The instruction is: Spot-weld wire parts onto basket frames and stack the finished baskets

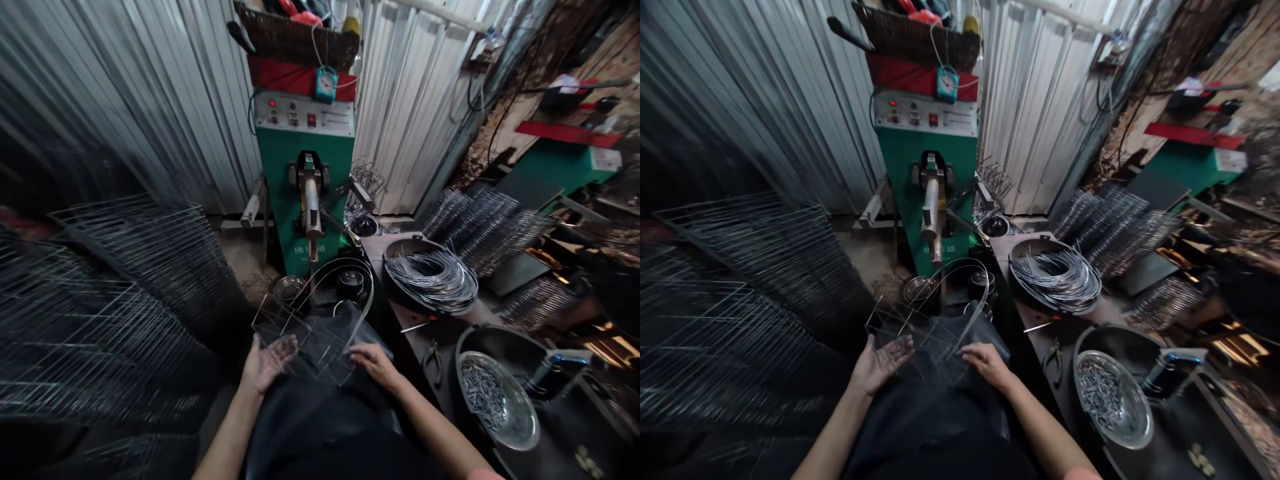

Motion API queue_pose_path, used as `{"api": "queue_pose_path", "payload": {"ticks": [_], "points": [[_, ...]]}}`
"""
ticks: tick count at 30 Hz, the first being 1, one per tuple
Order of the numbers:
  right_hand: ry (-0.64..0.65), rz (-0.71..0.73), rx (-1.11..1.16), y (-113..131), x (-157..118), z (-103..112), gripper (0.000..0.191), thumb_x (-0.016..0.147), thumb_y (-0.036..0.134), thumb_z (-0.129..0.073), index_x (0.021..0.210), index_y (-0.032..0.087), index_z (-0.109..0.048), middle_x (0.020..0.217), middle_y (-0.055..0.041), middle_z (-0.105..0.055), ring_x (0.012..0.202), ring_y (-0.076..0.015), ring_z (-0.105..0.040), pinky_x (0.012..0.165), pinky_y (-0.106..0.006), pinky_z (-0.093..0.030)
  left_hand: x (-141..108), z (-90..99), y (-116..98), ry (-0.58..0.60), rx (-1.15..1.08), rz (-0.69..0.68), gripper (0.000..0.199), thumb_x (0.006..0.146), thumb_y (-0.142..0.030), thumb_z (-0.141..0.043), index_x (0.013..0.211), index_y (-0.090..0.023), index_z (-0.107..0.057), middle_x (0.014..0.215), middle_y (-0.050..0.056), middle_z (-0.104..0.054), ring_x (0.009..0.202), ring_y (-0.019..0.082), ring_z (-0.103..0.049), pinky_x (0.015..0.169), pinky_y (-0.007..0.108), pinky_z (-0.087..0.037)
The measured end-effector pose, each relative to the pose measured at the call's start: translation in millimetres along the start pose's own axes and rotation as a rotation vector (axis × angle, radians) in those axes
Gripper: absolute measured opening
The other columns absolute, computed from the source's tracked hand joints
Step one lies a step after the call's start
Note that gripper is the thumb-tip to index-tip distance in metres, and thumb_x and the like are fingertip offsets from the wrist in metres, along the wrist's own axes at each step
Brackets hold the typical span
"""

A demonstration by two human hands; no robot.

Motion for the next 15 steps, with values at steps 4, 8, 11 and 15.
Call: {"api": "queue_pose_path", "payload": {"ticks": [4,8,11,15], "points": [[-0.135,-0.176,0.251,2.2,29.3,-3.7,0.037,0.082,0.052,-0.051,0.087,0.018,-0.064,0.059,0.0016,-0.056,0.049,-0.0112,-0.052,0.055,-0.025,-0.043,-14.6,23.1,-19.7,-0.249,0.411,-0.319,0.056,0.084,-0.057,-0.034,0.097,-0.009,-0.06,0.095,0.017,-0.066,0.096,0.027,-0.061,0.086,0.044,-0.044],[-0.185,-0.227,0.363,14.7,55.9,-11.2,0.035,0.079,0.051,-0.055,0.083,0.017,-0.062,0.066,0.0008,-0.057,0.049,-0.0096,-0.051,0.053,-0.024,-0.041,-46.5,-34.0,-38.2,-0.125,0.755,-0.83,0.047,0.079,-0.053,-0.049,0.107,-0.017,-0.058,0.114,0.011,-0.06,0.112,0.024,-0.051,0.099,0.038,-0.033],[-0.188,-0.234,0.398,25.7,71.8,-16.2,0.034,0.077,0.051,-0.057,0.084,0.018,-0.062,0.067,0.0008,-0.057,0.049,-0.0095,-0.05,0.054,-0.024,-0.041,-49.7,-83.7,-39.6,-0.044,0.851,-0.888,0.049,0.074,-0.044,-0.06,0.114,-0.017,-0.051,0.097,0.008,-0.064,0.095,0.021,-0.059,0.087,0.035,-0.042],[-0.143,-0.225,0.4,31.3,90.7,-12.7,0.034,0.077,0.051,-0.056,0.084,0.018,-0.062,0.065,0.0009,-0.057,0.051,-0.0105,-0.05,0.055,-0.024,-0.041,-36.1,-115.2,-54.2,-0.101,0.838,-0.923,0.042,0.071,-0.039,-0.064,0.104,-0.017,-0.049,0.062,-0.005,-0.051,0.059,0.012,-0.053,0.063,0.025,-0.043]]}}
Point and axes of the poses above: each hand's wrist, its own x-axis towards the middle knuckle, its own z-axis out of the back of the hand, y = z × x, the point moved 7 cm from there along x, towards the middle knuckle
